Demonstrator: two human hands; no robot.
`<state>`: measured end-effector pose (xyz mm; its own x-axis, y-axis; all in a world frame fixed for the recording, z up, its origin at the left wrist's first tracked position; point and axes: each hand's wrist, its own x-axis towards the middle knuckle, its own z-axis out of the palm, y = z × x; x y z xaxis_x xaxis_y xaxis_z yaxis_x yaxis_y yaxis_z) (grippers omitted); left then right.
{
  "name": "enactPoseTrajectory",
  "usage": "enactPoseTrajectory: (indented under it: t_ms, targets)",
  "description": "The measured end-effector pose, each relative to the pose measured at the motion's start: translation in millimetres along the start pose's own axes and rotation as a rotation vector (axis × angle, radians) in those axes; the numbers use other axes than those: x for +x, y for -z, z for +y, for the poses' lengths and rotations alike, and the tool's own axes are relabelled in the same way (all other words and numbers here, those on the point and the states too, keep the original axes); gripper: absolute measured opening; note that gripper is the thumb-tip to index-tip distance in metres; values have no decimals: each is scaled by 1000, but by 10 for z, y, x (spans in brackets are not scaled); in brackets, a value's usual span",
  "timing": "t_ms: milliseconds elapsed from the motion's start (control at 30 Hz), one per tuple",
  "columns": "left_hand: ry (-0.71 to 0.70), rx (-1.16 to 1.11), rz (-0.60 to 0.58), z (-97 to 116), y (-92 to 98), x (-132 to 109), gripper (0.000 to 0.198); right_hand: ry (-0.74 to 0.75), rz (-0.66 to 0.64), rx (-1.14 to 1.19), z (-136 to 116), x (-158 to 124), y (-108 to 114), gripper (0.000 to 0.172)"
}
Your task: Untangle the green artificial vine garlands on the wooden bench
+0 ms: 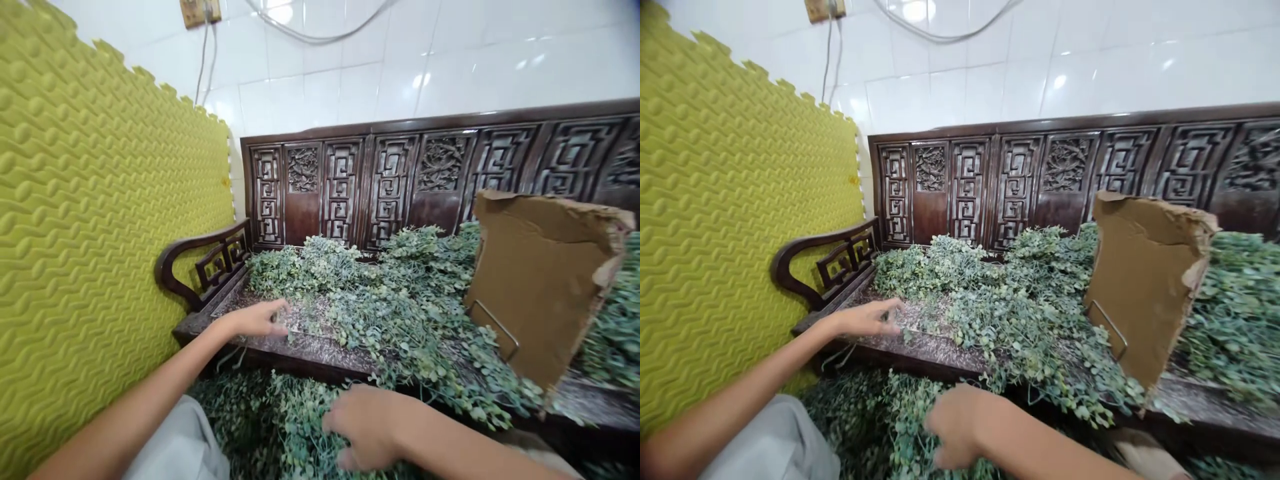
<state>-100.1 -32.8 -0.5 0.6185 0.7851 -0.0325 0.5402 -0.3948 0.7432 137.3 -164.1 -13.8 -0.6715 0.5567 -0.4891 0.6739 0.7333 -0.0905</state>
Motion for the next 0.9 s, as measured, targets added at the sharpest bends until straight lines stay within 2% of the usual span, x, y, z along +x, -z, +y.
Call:
enactPoseTrajectory:
  t_ms: [100, 167, 233, 400, 500, 600, 700, 833, 900]
  targets:
    - [159, 81, -326, -52, -4, -32, 32, -112, -178, 54, 154, 52, -50, 42]
    - [235, 72, -492, -45, -20, -45, 33, -146, -143, 103, 234, 79, -42, 41]
    - [270, 36, -556, 2, -39, -56, 39, -134, -41, 174, 289, 90, 5, 40]
    - [128, -212, -505, 125, -6, -58, 48, -86, 145, 394, 405, 102, 155, 36]
    - [175, -104, -435, 22, 67, -65, 46, -117, 194, 446, 520, 139, 141, 33]
    - [310, 99, -369, -207, 143, -106, 36, -144, 183, 451, 673, 185, 70, 29]
    - [387, 175, -383, -410, 210, -171, 36, -150, 137, 467, 834, 210, 8, 32]
    - [399, 216, -439, -514, 286, -281, 52, -148, 82, 475, 992, 199, -48, 36]
    - [388, 244, -451, -524, 313, -337, 53, -136, 88, 480, 1023, 183, -64, 34]
